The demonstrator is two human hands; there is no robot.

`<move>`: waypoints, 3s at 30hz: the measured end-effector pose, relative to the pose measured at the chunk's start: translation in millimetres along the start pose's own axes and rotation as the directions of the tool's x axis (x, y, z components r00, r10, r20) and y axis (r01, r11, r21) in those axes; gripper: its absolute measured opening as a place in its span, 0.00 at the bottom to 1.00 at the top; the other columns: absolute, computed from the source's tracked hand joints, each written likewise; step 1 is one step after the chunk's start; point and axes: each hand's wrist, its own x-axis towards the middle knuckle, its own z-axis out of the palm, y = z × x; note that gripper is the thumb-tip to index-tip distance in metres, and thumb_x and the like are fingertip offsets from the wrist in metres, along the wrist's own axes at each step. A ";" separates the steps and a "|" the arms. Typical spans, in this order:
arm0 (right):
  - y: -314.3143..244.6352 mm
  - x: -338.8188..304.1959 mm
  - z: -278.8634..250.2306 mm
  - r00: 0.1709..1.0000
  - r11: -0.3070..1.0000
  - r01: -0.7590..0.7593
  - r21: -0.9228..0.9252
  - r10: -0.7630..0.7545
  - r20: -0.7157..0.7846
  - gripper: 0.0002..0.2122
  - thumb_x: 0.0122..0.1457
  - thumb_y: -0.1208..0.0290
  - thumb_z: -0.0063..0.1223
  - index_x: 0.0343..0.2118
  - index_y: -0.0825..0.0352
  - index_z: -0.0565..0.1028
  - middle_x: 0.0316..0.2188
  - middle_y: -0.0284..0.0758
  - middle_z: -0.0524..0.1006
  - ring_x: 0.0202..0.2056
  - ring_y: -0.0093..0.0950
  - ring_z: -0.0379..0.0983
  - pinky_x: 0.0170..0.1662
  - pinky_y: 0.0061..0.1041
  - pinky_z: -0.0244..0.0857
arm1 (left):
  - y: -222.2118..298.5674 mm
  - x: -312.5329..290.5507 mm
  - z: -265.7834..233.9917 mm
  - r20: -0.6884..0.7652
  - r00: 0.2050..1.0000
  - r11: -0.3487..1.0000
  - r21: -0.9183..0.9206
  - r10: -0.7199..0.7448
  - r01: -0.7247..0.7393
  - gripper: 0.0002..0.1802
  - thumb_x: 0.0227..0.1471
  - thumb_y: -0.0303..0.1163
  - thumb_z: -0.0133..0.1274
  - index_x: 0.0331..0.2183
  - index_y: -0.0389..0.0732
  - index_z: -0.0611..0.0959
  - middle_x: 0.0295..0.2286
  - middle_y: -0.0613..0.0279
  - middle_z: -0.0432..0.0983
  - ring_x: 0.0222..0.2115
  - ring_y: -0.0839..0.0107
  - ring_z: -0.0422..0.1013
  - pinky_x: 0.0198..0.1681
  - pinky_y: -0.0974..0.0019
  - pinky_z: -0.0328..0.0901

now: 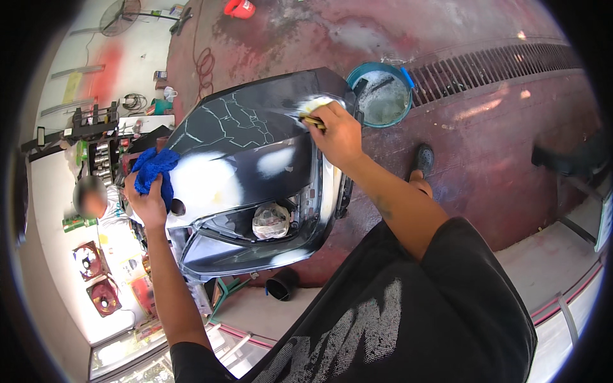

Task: The person scrubs a detached black car bumper with a sponge and water, then wipes it with a blue cloth. The person repeatedly dips the sponge into a bucket and scrubs different sections of the bumper's surface.

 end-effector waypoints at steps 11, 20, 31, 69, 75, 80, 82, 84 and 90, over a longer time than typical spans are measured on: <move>5.5 -6.1 -6.6 0.968 0.943 0.242 -0.228 -0.252 -0.012 0.14 0.50 0.74 0.72 0.42 0.59 0.87 0.32 0.32 0.77 0.35 0.34 0.77 0.39 0.35 0.71 | -8.0 -2.3 0.8 -0.014 1.000 1.000 0.000 -0.016 0.016 0.14 0.50 0.30 0.67 0.38 0.36 0.83 0.40 0.54 0.78 0.43 0.53 0.72 0.54 0.54 0.63; -13.5 21.3 15.5 0.960 0.960 0.272 -0.062 -0.267 0.084 0.08 0.59 0.73 0.67 0.42 0.60 0.87 0.31 0.35 0.79 0.32 0.36 0.79 0.34 0.34 0.72 | -10.5 0.3 0.0 -0.014 1.000 1.000 0.008 0.021 -0.021 0.14 0.47 0.29 0.69 0.37 0.38 0.84 0.41 0.53 0.80 0.46 0.50 0.72 0.56 0.51 0.62; -15.5 30.4 8.7 0.966 0.964 0.226 -0.139 -0.204 0.158 0.08 0.58 0.72 0.66 0.40 0.53 0.87 0.31 0.33 0.80 0.32 0.37 0.80 0.34 0.37 0.73 | -24.0 -5.6 14.1 -0.066 0.996 0.997 -0.057 -0.063 0.059 0.25 0.39 0.31 0.72 0.42 0.37 0.83 0.43 0.45 0.80 0.47 0.45 0.73 0.57 0.47 0.65; 108.8 -494.7 -432.9 0.199 -0.033 -0.908 -0.417 0.843 -0.500 0.12 0.52 0.70 0.69 0.38 0.67 0.82 0.34 0.45 0.85 0.39 0.43 0.83 0.46 0.42 0.74 | 323.9 -89.0 321.1 0.973 0.126 0.638 -0.027 0.194 -0.770 0.19 0.61 0.35 0.56 0.51 0.44 0.90 0.56 0.53 0.82 0.63 0.51 0.69 0.69 0.28 0.50; 123.4 -461.7 -429.2 0.231 0.001 -0.898 -0.440 0.852 -0.469 0.13 0.53 0.70 0.69 0.41 0.66 0.82 0.36 0.45 0.85 0.42 0.46 0.84 0.50 0.42 0.74 | 324.0 -139.5 302.8 0.947 0.106 0.645 -0.123 0.304 -0.754 0.19 0.61 0.36 0.55 0.52 0.46 0.90 0.58 0.54 0.79 0.66 0.53 0.66 0.72 0.31 0.47; 144.4 -340.2 -429.9 0.527 0.331 -0.816 -0.474 0.762 -0.376 0.14 0.54 0.69 0.70 0.42 0.68 0.82 0.35 0.46 0.84 0.39 0.45 0.83 0.46 0.42 0.74 | 322.2 -171.2 270.0 0.906 0.201 0.722 -0.147 0.372 -0.676 0.17 0.63 0.37 0.53 0.47 0.47 0.92 0.55 0.55 0.80 0.65 0.55 0.67 0.70 0.35 0.51; 130.9 -280.7 -425.7 0.582 0.397 -0.785 -0.476 0.737 -0.345 0.13 0.54 0.69 0.69 0.42 0.67 0.82 0.36 0.46 0.84 0.40 0.45 0.83 0.47 0.42 0.74 | 315.6 -194.0 265.3 0.851 0.331 0.770 -0.125 0.407 -0.625 0.17 0.64 0.37 0.52 0.46 0.48 0.92 0.54 0.56 0.81 0.64 0.56 0.67 0.70 0.38 0.51; 124.1 -251.7 -425.2 0.653 0.448 -0.716 -0.536 0.702 -0.285 0.13 0.55 0.70 0.69 0.42 0.67 0.82 0.36 0.47 0.85 0.41 0.46 0.83 0.47 0.43 0.74 | 304.1 -219.6 262.7 0.789 0.462 0.833 -0.111 0.405 -0.541 0.16 0.63 0.36 0.51 0.43 0.48 0.93 0.52 0.55 0.82 0.63 0.56 0.68 0.69 0.45 0.54; 129.8 -220.0 -422.1 0.766 0.474 -0.523 -0.708 0.626 -0.147 0.12 0.59 0.68 0.66 0.42 0.67 0.81 0.38 0.50 0.84 0.43 0.52 0.82 0.48 0.48 0.73 | 271.9 -258.6 218.9 0.674 0.607 0.870 -0.110 0.420 -0.481 0.14 0.60 0.35 0.53 0.36 0.47 0.93 0.49 0.52 0.82 0.60 0.57 0.71 0.69 0.50 0.56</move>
